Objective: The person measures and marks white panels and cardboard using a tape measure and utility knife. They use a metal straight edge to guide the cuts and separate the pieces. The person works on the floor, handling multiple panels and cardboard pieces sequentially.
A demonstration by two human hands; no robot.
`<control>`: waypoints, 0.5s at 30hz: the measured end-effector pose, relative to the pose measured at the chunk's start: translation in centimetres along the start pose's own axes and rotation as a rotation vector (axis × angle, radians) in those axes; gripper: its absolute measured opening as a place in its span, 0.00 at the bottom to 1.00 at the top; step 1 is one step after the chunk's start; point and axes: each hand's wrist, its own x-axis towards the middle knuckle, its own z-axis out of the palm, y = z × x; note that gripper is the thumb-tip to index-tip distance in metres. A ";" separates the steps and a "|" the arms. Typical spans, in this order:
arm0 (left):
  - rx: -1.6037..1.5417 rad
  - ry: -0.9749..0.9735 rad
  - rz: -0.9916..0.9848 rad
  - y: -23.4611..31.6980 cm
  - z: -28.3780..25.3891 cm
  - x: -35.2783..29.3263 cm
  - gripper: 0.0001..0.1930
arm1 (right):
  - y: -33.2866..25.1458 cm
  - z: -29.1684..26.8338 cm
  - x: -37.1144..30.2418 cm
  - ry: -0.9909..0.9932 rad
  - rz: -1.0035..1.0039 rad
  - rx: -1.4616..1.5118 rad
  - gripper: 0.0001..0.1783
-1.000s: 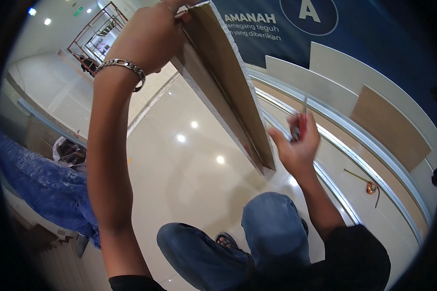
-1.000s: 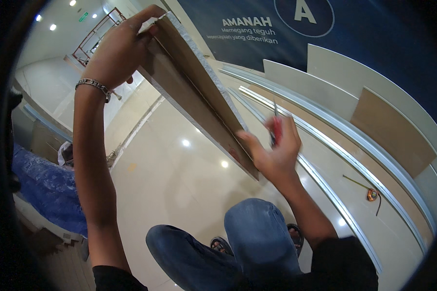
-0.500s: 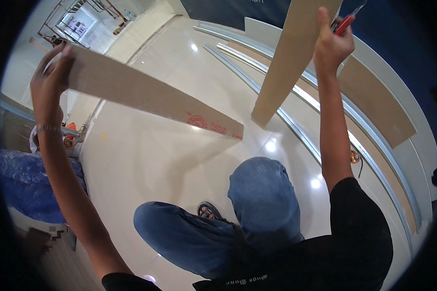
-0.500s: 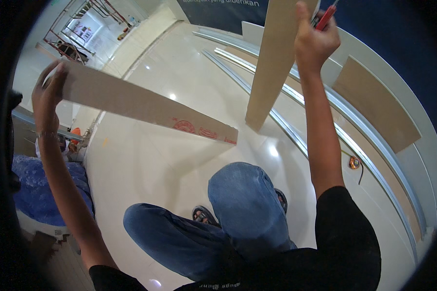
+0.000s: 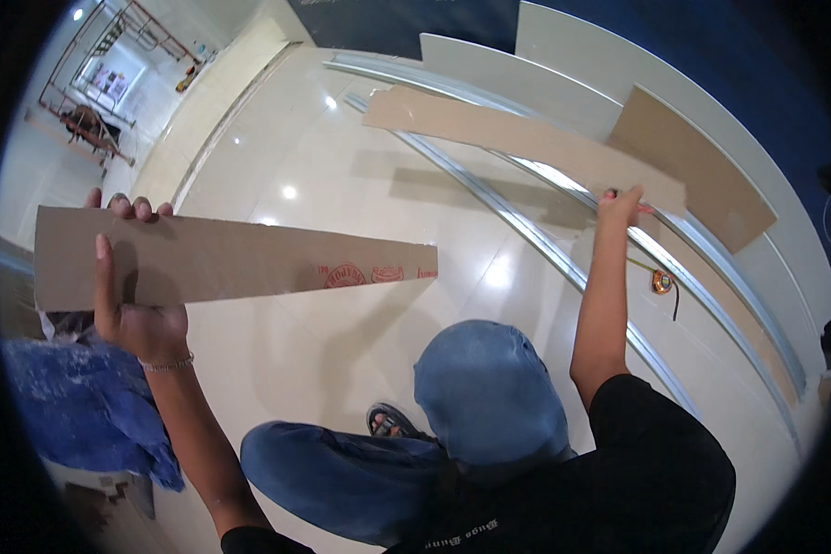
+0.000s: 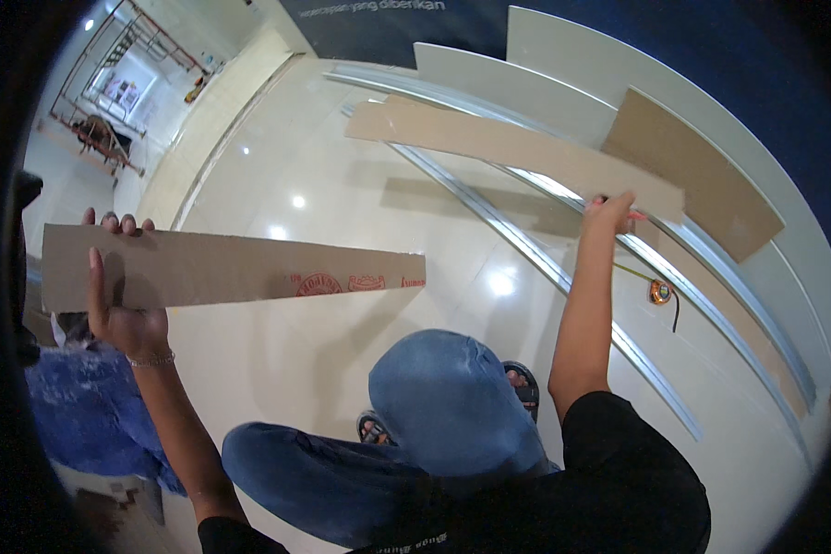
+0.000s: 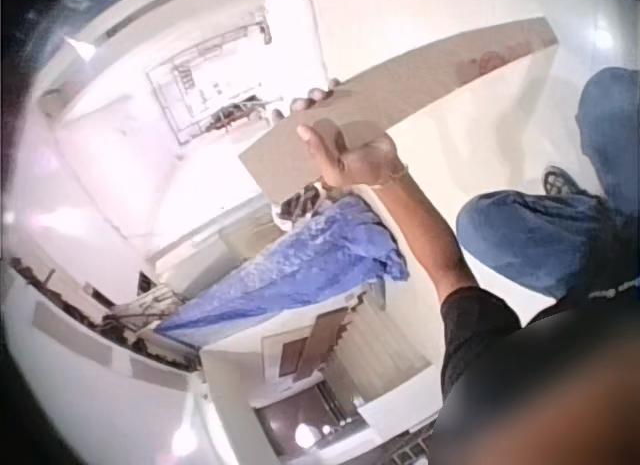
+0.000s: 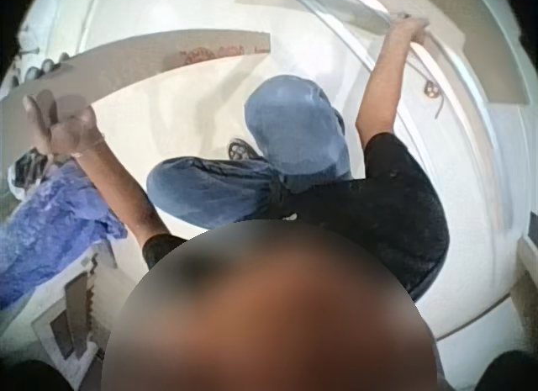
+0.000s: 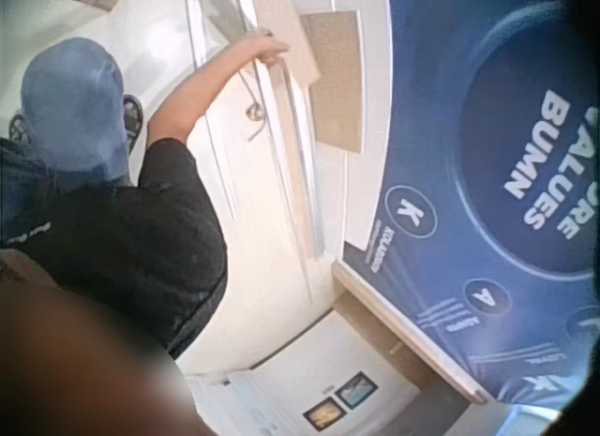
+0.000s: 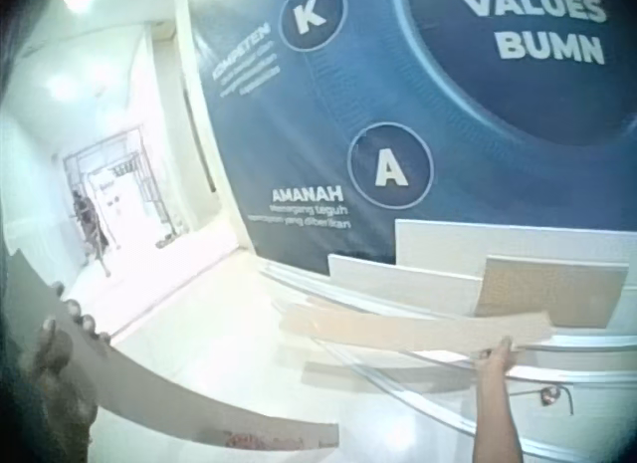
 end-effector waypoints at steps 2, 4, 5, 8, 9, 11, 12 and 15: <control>0.005 -0.054 0.012 -0.2 2.8 0.4 0.37 | 3.1 -3.1 2.7 0.085 0.057 0.017 0.32; -0.012 -0.161 0.014 -0.2 5.9 0.7 0.37 | 6.6 -4.9 3.5 0.107 0.104 0.023 0.30; 0.089 -0.180 0.053 -0.4 7.7 0.7 0.40 | 7.8 -5.3 3.5 0.084 0.119 0.044 0.30; 0.124 -0.373 0.049 -1.0 12.7 1.2 0.44 | 10.5 -5.5 1.8 0.090 0.142 -0.011 0.28; 0.187 -0.408 0.061 -1.0 14.3 0.9 0.48 | 11.0 -5.2 1.0 0.142 0.157 -0.027 0.28; 0.265 -0.452 0.012 -0.8 17.4 1.2 0.49 | 12.0 -4.7 -0.6 0.100 0.204 -0.016 0.28; 0.304 -0.495 0.010 -0.8 18.9 1.6 0.49 | 12.4 -4.4 -1.2 0.106 0.214 0.025 0.28; 0.419 -0.602 0.141 -2.2 22.7 2.2 0.46 | 13.5 -4.2 -2.1 0.085 0.252 -0.070 0.30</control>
